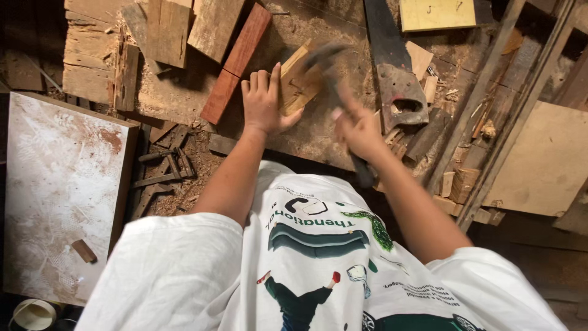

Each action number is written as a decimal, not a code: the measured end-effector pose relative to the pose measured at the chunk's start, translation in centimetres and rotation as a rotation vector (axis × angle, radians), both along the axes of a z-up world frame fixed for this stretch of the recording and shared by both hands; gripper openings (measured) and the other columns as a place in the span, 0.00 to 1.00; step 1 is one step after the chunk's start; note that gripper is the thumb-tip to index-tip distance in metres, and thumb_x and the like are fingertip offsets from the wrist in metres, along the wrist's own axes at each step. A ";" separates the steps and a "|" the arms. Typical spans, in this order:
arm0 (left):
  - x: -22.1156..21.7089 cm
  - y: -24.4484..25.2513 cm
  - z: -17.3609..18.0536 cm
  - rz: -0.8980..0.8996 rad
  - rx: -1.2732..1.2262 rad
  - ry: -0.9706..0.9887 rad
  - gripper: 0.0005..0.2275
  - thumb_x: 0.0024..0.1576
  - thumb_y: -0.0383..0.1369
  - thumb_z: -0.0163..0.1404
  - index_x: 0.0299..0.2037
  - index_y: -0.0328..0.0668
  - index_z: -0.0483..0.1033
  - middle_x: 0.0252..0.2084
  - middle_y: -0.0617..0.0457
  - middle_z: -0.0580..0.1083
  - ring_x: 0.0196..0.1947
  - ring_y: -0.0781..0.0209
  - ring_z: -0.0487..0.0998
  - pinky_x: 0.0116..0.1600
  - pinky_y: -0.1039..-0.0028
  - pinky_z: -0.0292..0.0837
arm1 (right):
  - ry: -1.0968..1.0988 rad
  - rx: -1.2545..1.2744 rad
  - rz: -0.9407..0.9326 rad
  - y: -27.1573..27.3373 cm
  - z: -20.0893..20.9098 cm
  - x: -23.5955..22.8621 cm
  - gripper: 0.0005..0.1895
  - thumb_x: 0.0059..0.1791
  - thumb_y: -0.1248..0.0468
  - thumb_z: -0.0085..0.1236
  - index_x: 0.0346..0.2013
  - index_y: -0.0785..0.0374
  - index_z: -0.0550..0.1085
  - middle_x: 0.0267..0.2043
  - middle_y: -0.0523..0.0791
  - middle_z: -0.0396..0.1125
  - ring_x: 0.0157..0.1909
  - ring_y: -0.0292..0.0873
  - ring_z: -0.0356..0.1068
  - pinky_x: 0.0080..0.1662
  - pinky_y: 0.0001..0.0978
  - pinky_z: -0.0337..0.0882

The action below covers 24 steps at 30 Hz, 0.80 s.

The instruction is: The person hammers nails into a small wooden block on a workbench. They repeatedly position the nail and strike it with a hammer, occasionally adjusting the wood's orientation.

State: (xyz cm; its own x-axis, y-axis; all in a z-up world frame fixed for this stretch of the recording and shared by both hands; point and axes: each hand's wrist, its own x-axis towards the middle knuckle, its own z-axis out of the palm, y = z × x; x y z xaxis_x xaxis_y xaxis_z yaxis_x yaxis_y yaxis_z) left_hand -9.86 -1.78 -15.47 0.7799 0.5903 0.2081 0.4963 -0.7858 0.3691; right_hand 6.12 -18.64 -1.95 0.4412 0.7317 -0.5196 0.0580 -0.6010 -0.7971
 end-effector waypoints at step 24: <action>-0.4 -0.2 0.5 0.017 0.010 -0.190 0.50 0.37 0.59 0.61 0.67 0.33 0.62 0.48 0.43 0.64 0.49 0.44 0.64 0.54 0.55 0.59 | -0.689 0.513 0.292 -2.1 1.5 -5.1 0.40 0.60 0.70 0.46 0.83 0.52 0.40 0.63 0.63 0.64 0.35 0.37 0.73 0.35 0.30 0.72</action>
State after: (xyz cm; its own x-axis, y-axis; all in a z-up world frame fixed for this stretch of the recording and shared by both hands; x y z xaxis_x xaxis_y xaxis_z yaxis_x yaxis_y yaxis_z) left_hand -10.27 -1.98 -14.94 0.7156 0.6007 0.3564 0.4319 -0.7816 0.4501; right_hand 1.03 -20.75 -0.44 0.2940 0.9320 0.2118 0.7157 -0.0678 -0.6951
